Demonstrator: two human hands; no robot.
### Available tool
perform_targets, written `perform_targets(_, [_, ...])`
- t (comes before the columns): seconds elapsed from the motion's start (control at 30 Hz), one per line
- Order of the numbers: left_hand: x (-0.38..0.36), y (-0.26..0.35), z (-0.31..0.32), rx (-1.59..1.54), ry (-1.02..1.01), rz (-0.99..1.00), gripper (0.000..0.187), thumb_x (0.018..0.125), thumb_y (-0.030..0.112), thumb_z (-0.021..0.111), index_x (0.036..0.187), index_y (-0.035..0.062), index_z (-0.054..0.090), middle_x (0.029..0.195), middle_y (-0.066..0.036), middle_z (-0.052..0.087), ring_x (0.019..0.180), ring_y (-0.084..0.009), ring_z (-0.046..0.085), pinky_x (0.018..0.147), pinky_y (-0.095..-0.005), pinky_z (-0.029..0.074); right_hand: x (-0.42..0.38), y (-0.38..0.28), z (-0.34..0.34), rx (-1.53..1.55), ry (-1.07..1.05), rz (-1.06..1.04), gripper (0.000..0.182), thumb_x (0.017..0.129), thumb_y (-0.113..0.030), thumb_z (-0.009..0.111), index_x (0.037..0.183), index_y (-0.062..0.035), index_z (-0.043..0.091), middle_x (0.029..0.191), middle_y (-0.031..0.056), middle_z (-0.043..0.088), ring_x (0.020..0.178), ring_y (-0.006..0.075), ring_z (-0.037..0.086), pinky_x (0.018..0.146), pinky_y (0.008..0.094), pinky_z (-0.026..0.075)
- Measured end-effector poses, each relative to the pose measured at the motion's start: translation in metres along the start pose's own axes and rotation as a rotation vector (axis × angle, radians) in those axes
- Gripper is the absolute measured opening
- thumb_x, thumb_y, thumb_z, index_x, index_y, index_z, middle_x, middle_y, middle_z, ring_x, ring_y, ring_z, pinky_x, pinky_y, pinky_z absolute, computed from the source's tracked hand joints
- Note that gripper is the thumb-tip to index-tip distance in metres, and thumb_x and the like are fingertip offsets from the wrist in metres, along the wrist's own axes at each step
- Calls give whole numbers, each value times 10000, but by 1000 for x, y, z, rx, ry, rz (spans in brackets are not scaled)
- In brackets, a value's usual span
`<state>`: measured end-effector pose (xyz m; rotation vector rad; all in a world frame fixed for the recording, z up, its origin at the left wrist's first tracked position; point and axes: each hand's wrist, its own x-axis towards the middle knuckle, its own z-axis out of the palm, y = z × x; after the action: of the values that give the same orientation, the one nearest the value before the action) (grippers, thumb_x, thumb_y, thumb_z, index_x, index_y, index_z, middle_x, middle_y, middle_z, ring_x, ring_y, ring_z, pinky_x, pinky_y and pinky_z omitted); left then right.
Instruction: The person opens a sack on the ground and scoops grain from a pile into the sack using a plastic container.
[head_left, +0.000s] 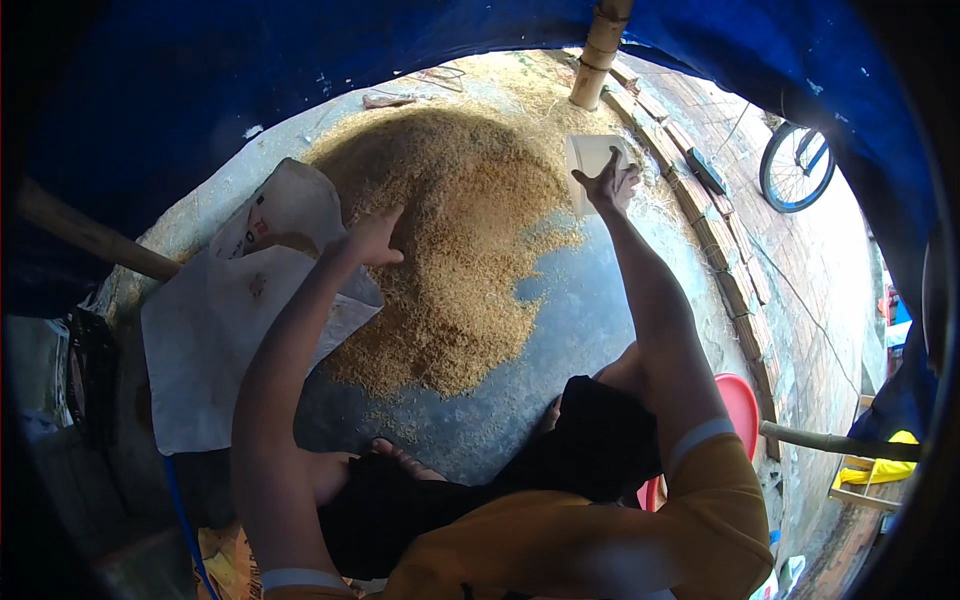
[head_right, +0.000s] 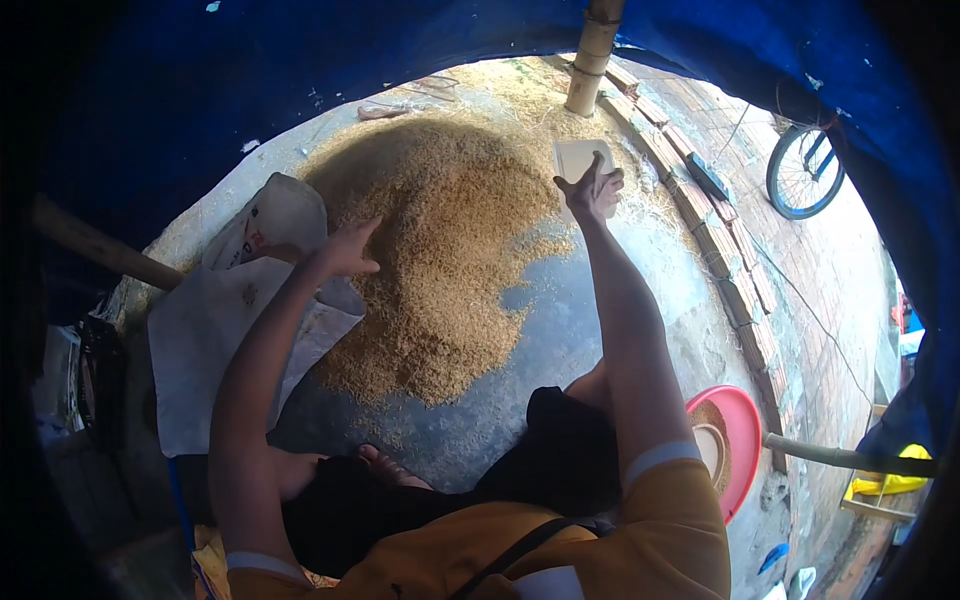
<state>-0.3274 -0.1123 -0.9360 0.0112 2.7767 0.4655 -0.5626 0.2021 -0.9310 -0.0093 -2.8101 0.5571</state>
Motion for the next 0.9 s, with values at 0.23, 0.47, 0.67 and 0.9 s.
perform_targets(0.23, [40, 13, 77, 2, -303, -281, 1090, 606, 366, 716, 1326, 38, -34, 1324, -236, 213, 1182, -368, 306, 973, -437, 287, 16, 51, 10, -149, -86, 146, 924, 533, -461, 741, 1269, -218, 238, 1196, 201, 248, 1126, 364, 282, 861, 499, 323])
perform_targets(0.47, [43, 13, 87, 93, -186, -304, 1066, 559, 281, 736, 1304, -17, 35, 1255, -337, 250, 1154, -408, 322, 958, -391, 319, 21, 65, 28, -53, -62, 106, 856, 553, -349, 763, 1232, -189, 269, 1212, 234, 239, 1144, 398, 258, 921, 573, 203])
perform_targets(0.67, [43, 20, 82, 126, -168, -294, 975, 586, 282, 725, 1293, 13, 110, 1224, -292, 305, 1097, -401, 378, 902, -420, 366, 18, 46, 49, -51, -63, 36, 859, 561, -333, 759, 1242, -184, 258, 1215, 241, 232, 1157, 409, 233, 922, 578, 195])
perform_targets(0.9, [39, 25, 78, 159, -132, -293, 916, 589, 274, 726, 1267, 26, 162, 1181, -259, 337, 1045, -396, 413, 834, -452, 410, 6, -15, 57, 138, -161, -13, 864, 540, -331, 761, 1240, -209, 271, 1161, 218, 240, 1090, 403, 278, 896, 533, 252])
